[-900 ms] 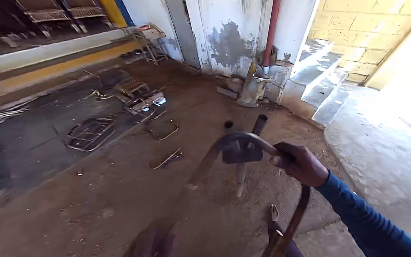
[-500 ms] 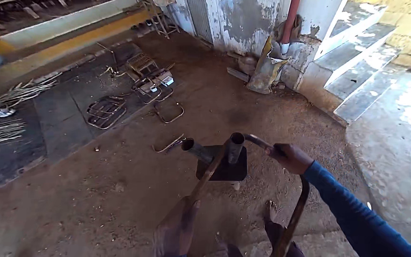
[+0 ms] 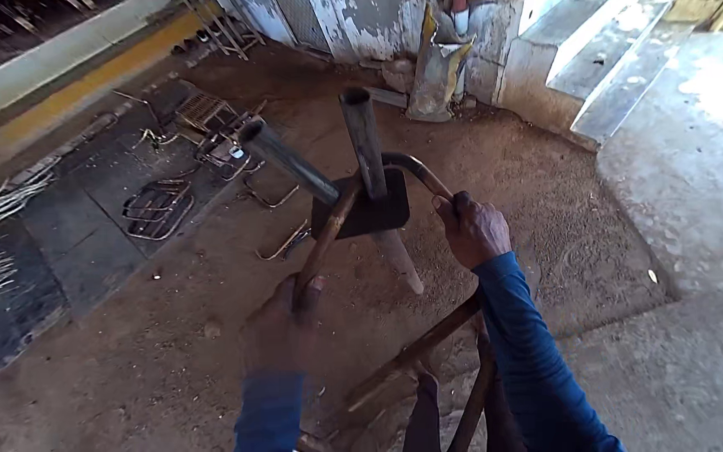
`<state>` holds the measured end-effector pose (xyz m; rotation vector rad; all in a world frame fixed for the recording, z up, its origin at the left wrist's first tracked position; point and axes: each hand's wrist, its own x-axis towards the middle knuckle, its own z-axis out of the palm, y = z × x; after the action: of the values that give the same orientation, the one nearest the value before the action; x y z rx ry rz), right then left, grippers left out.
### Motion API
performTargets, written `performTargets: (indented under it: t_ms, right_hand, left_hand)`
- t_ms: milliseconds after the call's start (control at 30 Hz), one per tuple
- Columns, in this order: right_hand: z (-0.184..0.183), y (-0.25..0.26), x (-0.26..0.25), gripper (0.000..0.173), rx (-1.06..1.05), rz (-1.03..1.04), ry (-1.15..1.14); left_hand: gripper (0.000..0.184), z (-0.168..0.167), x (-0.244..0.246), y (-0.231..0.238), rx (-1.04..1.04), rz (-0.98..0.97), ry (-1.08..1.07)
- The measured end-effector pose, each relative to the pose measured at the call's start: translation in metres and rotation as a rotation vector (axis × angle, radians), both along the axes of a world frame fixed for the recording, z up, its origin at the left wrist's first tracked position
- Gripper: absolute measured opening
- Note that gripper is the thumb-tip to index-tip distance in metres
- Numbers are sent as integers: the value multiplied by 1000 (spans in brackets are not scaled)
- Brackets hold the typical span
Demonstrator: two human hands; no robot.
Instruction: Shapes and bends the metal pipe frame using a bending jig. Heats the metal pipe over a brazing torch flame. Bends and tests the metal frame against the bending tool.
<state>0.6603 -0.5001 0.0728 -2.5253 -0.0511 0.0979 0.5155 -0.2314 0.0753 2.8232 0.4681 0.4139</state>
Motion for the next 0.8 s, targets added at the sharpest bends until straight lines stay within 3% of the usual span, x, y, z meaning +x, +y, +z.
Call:
performTargets:
  t_ms: [100,200,300,367,467,567,667,800]
  right_hand:
    - [2,-5,1,54,-10,31,-21]
    - [3,-30,51,60,-64,165,-47]
    - [-2,-49,102,62,77,298,4]
    - [20,-58,122,59,207,345,-67]
    - [85,-72,128,55,305,366,-241]
    - [143,-114,104,47,359,313,-378]
    - [167,-188,47,35,456,188,-426]
    - [175,-272,-62,27,374,-218,-498]
  left_hand:
    - [66,5,2,1,-35,-20,6]
    - [66,10,11,0,-82,-24,19]
    - [58,25,11,-9,-207,11,78]
    - [53,55,18,-18,-229,8,12]
    - [49,107,27,-24,-185,-53,-129]
    - [49,138,43,-34,-219,-243,-207]
    - [49,140,58,-67,-329,-493,-208]
    - [86,123,56,-137,-579,-857,-238]
